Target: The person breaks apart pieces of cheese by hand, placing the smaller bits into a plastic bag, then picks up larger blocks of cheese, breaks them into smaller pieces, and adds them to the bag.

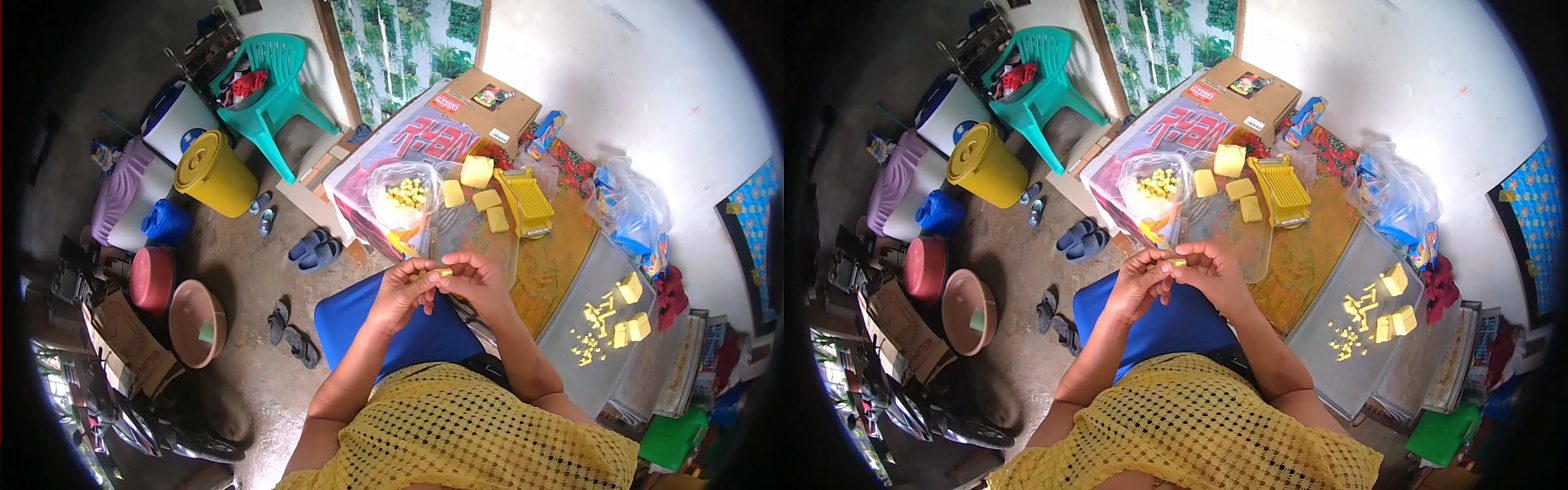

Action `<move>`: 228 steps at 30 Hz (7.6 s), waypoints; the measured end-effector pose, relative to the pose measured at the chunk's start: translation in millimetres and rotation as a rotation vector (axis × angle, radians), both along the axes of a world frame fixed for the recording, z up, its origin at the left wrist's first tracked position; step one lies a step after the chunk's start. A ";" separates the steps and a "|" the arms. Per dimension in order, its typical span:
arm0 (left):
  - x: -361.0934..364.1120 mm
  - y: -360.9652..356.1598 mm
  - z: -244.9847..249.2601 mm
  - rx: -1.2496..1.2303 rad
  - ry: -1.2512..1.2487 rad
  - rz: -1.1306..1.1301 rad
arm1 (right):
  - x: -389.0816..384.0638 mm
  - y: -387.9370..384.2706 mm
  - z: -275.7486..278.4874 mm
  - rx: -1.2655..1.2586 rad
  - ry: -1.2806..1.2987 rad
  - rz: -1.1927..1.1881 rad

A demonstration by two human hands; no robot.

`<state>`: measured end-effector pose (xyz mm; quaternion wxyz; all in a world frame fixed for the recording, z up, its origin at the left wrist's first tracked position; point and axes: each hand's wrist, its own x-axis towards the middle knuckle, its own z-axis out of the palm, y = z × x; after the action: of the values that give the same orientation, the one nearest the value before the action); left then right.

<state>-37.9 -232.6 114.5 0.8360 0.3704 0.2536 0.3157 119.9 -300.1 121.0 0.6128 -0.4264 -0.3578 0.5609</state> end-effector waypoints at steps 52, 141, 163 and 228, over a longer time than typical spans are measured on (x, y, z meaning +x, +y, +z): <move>2.9 7.9 -9.9 -0.245 -0.149 -0.060 | 9.8 -0.5 3.2 -0.053 0.098 -0.023; 55.5 49.2 -40.6 0.273 0.304 0.072 | 75.7 52.4 -49.6 -0.150 0.432 0.066; 12.7 14.5 25.9 0.296 -0.006 -0.120 | 21.6 3.6 36.4 0.050 0.032 -0.013; -33.7 -5.6 43.7 0.210 -0.029 -0.128 | -6.7 -16.0 59.2 0.076 -0.125 0.192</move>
<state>-71.6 -238.2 158.2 0.8146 0.4667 0.1830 0.2919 113.2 -316.0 180.2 0.5484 -0.4006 -0.4556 0.5755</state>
